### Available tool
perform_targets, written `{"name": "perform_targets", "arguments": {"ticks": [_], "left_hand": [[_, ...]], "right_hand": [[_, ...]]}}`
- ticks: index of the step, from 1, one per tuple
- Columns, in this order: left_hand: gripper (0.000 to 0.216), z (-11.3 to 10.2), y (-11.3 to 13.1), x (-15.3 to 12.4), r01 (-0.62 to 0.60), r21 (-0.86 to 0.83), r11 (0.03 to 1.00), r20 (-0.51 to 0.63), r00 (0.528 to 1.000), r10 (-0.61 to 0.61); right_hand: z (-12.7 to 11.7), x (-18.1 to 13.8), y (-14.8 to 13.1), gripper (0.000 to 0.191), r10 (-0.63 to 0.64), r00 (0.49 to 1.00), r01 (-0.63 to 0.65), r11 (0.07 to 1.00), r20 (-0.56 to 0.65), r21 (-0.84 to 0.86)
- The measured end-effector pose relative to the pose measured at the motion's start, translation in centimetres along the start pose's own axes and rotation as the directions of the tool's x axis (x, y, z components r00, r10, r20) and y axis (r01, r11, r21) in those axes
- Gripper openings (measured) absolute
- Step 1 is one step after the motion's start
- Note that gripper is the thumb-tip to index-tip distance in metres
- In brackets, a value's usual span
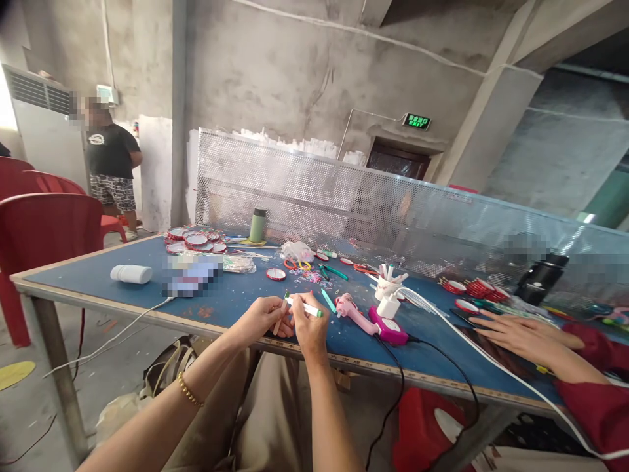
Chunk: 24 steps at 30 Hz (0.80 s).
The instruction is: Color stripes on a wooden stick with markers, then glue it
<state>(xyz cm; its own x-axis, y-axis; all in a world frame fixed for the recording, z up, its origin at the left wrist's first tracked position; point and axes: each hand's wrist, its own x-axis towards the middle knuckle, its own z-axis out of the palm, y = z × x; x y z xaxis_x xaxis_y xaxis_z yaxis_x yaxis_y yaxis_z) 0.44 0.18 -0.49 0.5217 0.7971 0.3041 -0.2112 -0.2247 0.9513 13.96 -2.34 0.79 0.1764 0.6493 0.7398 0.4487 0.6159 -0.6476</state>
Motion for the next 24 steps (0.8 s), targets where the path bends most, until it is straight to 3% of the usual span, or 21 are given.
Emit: {"name": "perform_targets", "arguments": {"ticks": [24], "left_hand": [[0.034, 0.01, 0.36, -0.22, 0.009, -0.009, 1.0, -0.001, 1.0, -0.009]], "right_hand": [[0.06, -0.22, 0.01, 0.036, 0.01, 0.998, -0.009, 1.0, -0.054, 0.01]]}}
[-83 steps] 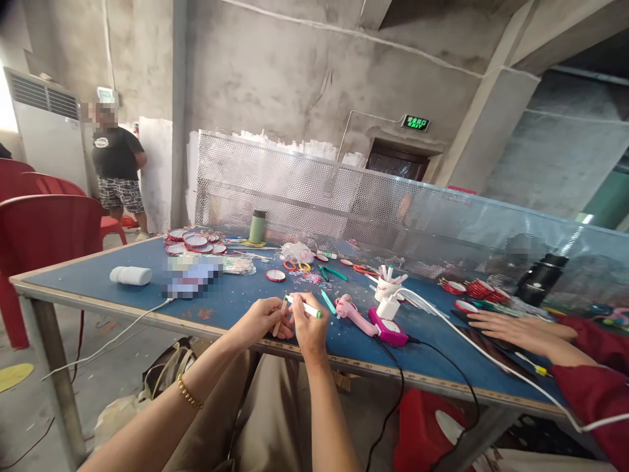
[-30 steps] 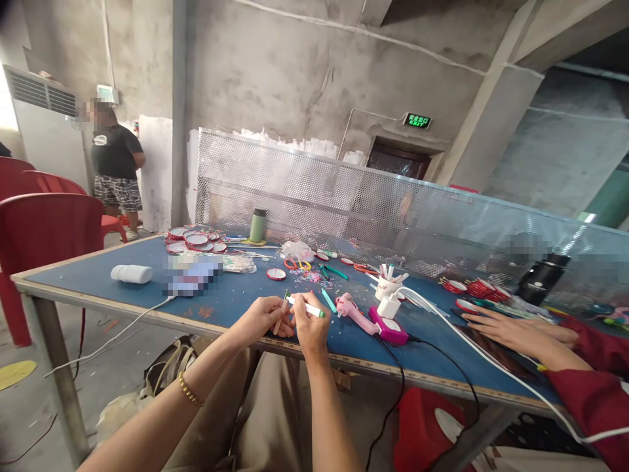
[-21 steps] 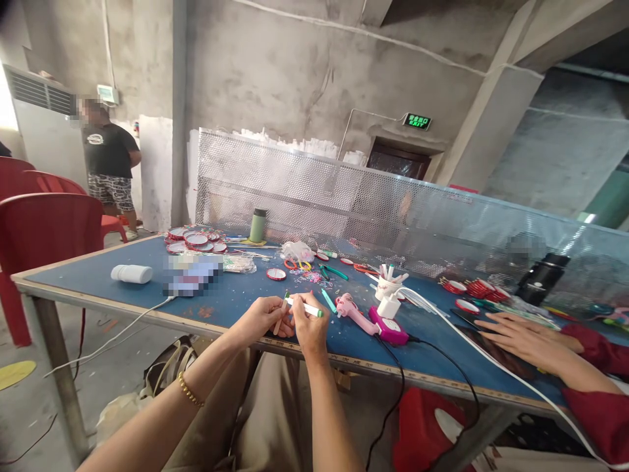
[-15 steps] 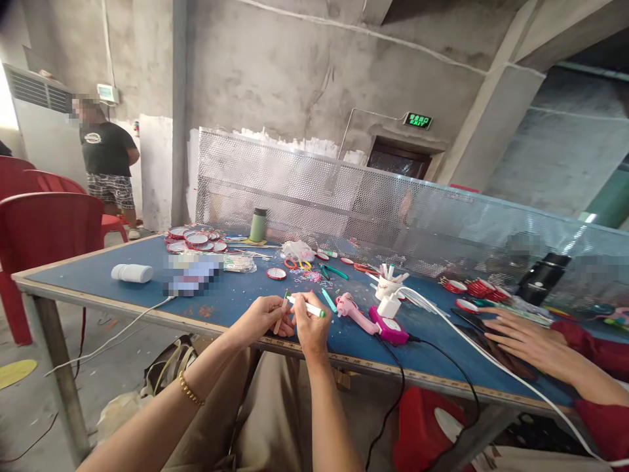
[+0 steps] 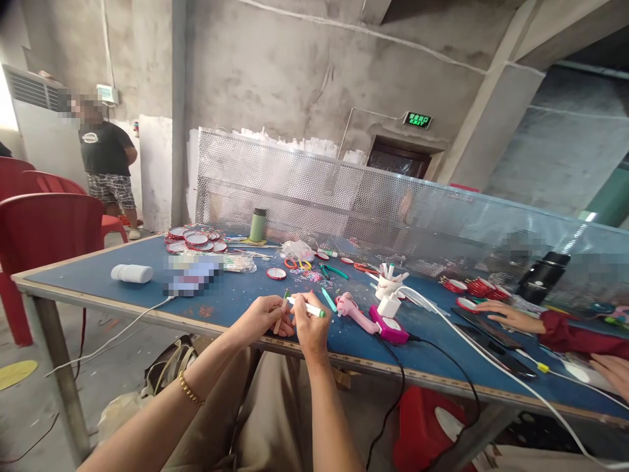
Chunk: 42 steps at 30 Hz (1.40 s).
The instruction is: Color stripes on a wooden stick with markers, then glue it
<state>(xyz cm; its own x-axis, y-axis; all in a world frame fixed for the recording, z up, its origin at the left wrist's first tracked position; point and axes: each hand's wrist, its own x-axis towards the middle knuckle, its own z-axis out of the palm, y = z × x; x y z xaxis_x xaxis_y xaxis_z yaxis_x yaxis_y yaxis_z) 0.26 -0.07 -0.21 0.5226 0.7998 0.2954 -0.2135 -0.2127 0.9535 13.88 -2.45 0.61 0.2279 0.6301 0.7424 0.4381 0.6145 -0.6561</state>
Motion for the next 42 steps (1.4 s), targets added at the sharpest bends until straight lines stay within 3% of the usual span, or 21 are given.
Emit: {"name": "perform_targets", "arguments": {"ticks": [27, 35, 42], "left_hand": [[0.035, 0.0, 0.0, 0.1, -0.006, -0.005, 1.0, -0.01, 1.0, 0.006], [0.027, 0.0, 0.2, -0.1, 0.006, -0.012, 1.0, -0.017, 1.0, -0.006], [0.027, 0.1, -0.1, 0.1, -0.005, -0.027, 1.0, -0.021, 1.0, 0.005]], "right_hand": [[0.0, 0.1, 0.6, 0.033, -0.063, 0.998, 0.065, 0.993, 0.021, -0.097], [-0.1, -0.2, 1.0, 0.035, -0.062, 0.997, 0.057, 0.991, -0.044, -0.122], [0.0, 0.0, 0.8, 0.035, -0.095, 0.995, 0.095, 0.988, 0.007, -0.126]]}}
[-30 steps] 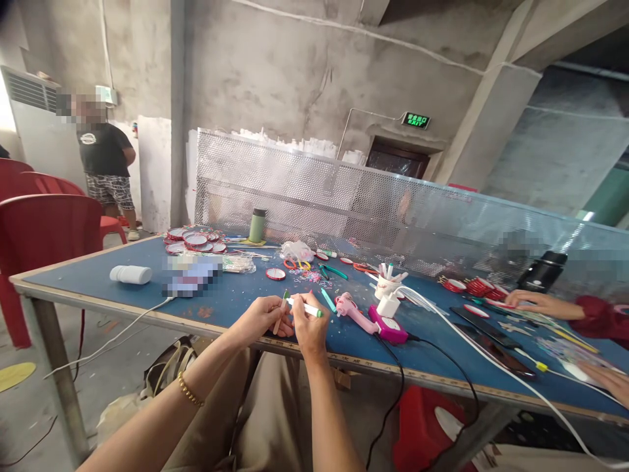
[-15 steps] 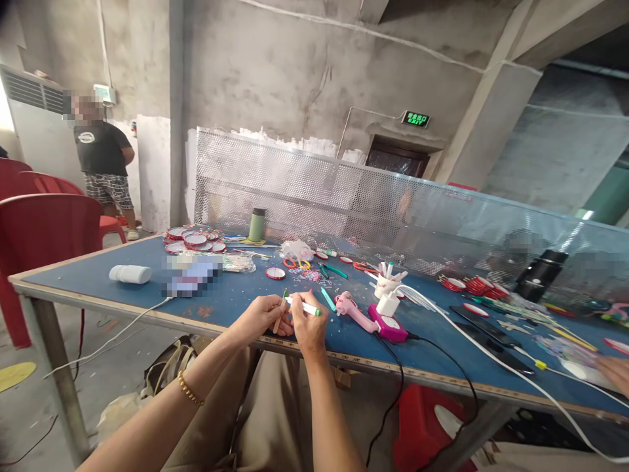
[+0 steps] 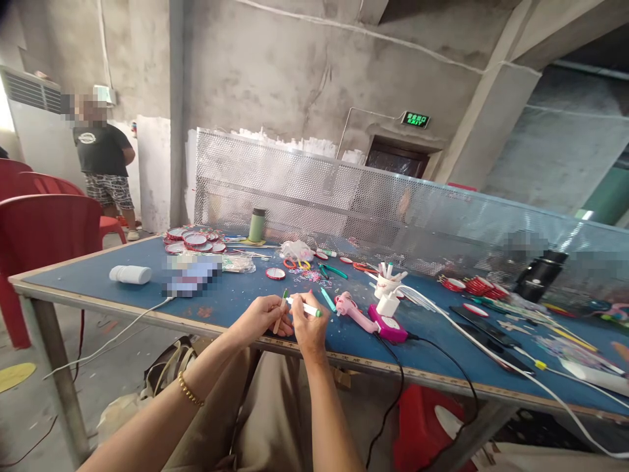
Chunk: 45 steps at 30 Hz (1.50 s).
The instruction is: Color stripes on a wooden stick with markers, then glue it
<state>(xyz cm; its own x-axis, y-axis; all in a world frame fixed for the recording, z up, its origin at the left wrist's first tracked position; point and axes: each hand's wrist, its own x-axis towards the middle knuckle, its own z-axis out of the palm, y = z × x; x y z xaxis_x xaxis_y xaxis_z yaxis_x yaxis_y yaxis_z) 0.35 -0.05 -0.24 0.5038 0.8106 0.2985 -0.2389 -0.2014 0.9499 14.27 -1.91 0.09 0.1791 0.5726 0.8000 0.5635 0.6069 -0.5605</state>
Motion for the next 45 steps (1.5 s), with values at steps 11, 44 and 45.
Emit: {"name": "perform_targets", "arguments": {"ticks": [11, 44, 45], "left_hand": [[0.031, -0.2, 0.3, -0.2, 0.034, -0.038, 0.999, 0.01, 0.999, -0.034], [0.034, -1.0, -0.4, 1.1, 0.004, -0.226, 0.974, -0.181, 0.982, -0.046], [0.032, -1.0, -0.4, 1.0, 0.004, -0.218, 0.976, -0.184, 0.982, -0.045]], "right_hand": [[0.0, -0.1, 0.1, 0.03, 0.096, 0.99, -0.086, 0.992, -0.106, 0.097], [-5.4, 4.3, -0.2, 0.032, 0.07, 0.991, -0.077, 0.995, 0.118, 0.057], [-6.9, 5.1, -0.5, 0.039, 0.034, 0.981, -0.036, 0.999, 0.19, 0.004]]}}
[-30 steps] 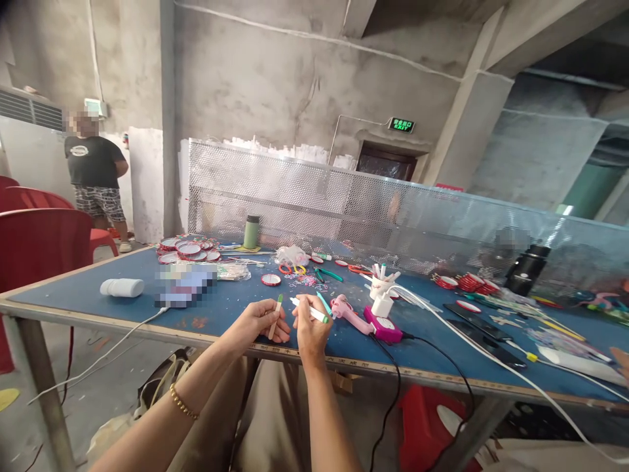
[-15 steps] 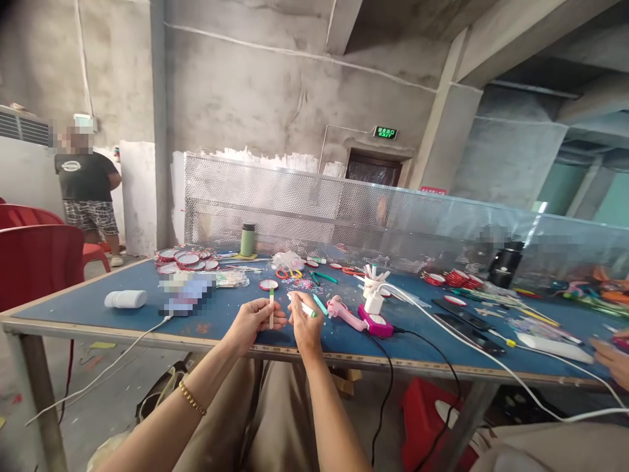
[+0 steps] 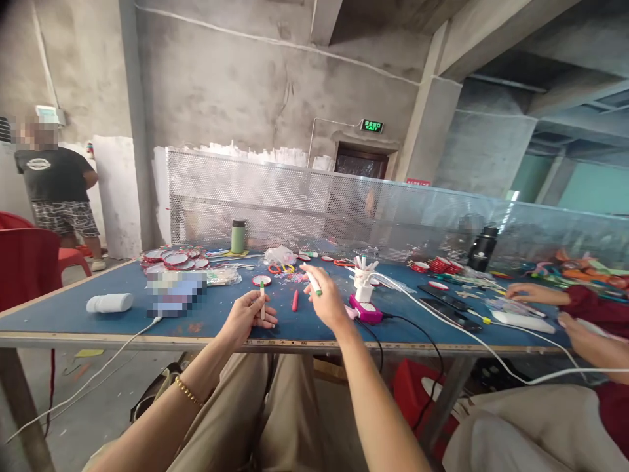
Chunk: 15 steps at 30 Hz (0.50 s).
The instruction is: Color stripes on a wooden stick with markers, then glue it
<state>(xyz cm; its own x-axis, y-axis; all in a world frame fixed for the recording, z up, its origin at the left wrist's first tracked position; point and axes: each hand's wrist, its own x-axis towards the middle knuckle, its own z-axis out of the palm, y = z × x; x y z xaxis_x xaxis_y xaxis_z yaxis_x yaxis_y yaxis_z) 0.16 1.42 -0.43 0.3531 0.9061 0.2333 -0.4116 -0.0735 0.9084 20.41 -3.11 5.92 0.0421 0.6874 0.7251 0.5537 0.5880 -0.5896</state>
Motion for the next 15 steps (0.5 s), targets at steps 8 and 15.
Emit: {"name": "perform_targets", "arguments": {"ticks": [8, 15], "left_hand": [[0.021, 0.2, 0.1, -0.5, 0.004, 0.112, 0.994, 0.051, 0.999, -0.01], [0.021, 0.3, 0.3, -0.7, 0.004, 0.158, 0.987, 0.067, 0.998, -0.015]], "right_hand": [[-5.8, 0.8, -2.0, 0.053, -0.146, 0.947, 0.287, 0.788, 0.286, -0.545], [-2.4, 1.0, 0.9, 0.028, 0.031, 0.818, 0.536, 0.322, 0.575, -0.78]]}}
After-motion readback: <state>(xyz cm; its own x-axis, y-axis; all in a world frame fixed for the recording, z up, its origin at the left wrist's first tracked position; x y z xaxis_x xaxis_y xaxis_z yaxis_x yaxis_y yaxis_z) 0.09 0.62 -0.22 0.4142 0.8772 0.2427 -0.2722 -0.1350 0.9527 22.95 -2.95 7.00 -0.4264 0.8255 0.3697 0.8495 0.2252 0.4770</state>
